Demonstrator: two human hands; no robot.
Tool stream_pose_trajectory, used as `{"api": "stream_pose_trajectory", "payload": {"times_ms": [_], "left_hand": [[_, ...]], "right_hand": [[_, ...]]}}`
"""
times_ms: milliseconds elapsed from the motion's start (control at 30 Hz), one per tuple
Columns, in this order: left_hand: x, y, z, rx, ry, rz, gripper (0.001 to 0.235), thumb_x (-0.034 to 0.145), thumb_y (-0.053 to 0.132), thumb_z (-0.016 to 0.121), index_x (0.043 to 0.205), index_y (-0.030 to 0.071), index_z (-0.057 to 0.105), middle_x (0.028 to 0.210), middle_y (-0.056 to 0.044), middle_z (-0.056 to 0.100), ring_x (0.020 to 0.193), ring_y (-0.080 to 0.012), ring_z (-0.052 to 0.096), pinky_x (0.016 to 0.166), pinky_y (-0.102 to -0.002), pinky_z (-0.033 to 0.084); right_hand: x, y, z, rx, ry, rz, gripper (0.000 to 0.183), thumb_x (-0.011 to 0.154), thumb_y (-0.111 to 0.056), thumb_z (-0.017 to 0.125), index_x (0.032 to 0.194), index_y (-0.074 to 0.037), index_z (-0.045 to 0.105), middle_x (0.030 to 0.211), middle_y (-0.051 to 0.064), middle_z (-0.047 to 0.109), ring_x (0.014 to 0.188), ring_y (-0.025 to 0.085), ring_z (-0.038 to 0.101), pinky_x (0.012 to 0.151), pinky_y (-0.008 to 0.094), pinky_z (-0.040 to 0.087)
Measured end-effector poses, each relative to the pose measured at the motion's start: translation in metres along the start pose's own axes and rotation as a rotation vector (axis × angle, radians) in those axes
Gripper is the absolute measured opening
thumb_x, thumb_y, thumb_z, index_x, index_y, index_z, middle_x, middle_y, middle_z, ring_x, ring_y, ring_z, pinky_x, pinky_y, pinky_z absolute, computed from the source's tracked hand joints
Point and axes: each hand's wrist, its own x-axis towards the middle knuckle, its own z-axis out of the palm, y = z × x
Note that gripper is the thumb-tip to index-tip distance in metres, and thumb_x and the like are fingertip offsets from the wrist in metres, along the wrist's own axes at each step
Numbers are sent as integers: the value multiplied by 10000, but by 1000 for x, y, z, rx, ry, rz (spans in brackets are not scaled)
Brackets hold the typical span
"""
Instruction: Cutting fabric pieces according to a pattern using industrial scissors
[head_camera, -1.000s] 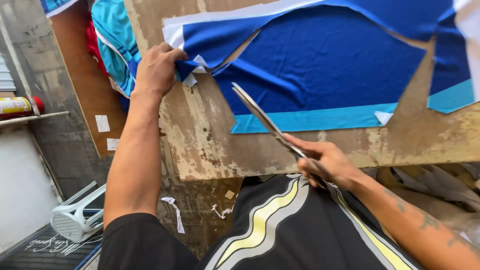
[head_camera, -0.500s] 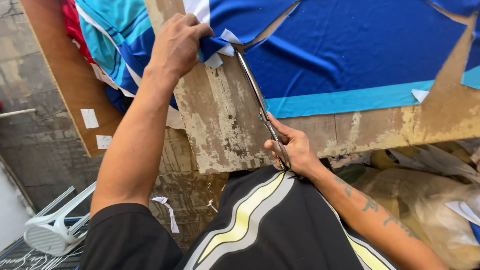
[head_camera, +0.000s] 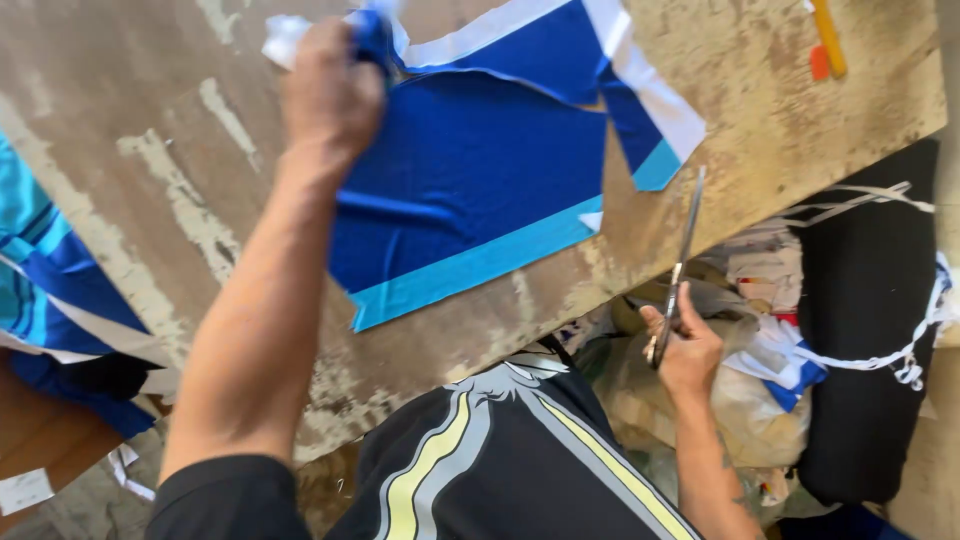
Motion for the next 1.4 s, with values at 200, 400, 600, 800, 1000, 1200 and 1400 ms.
{"api": "stream_pose_trajectory", "payload": {"times_ms": [200,400,600,800,1000,1200,1400], "left_hand": [[34,180,181,169,-382,-39,627,807,450,714,1371,202,597,1446,-269,415,1270,-616,350,1002,-772,368],[78,199,329,309,10,88,306,887,239,655,1190,204,682,1363,-254,540,1319,-631,453,886,-732,458],[25,290,247,-309,-405,-85,314,906,205,634,1204,149,716,1152,-127,800,1071,-370,783,843,-501,586],[-130,299,98,-666,-428,-91,546,903,516,778,1348,207,715,1461,-43,739,1324,-241,731,1101,-367,540],[-271,136,-17,197,239,-1023,587,1028,632,586,1337,143,688,1306,-118,706,1201,-306,640,984,-490,519],[-294,57,20,449,286,-850,581,963,716,700,1143,163,698,1190,-118,552,1125,-400,559,963,-556,447],[-262,61,-18,95,146,-913,278,1034,455,754,1019,197,650,901,-115,663,894,-456,696,766,-579,520]], "right_hand": [[151,20,-73,-408,-14,-281,736,875,-198,961,1556,-134,688,862,-35,585,831,20,398,771,258,428],[322,-13,-78,-860,-173,-310,790,928,-422,818,1672,-429,552,1043,186,715,1009,388,701,927,498,514],[280,-143,-46,-633,-525,-144,1300,699,-295,787,1791,-354,84,1710,231,370,1525,431,465,1198,540,422],[230,-138,-72,-341,-826,-29,732,775,-50,867,1487,-74,698,1347,117,772,1254,205,667,1135,351,483],[290,-44,-114,-1693,-1157,85,819,713,-707,935,1474,-560,669,1512,-123,736,1443,171,708,1136,314,569],[179,-125,72,-1004,-628,-108,595,946,-721,709,1245,-206,708,1290,16,687,1190,262,716,1056,456,547],[147,-97,152,-585,-491,-472,397,996,-493,804,1048,-133,644,1013,175,641,1009,467,692,859,582,527]]}}
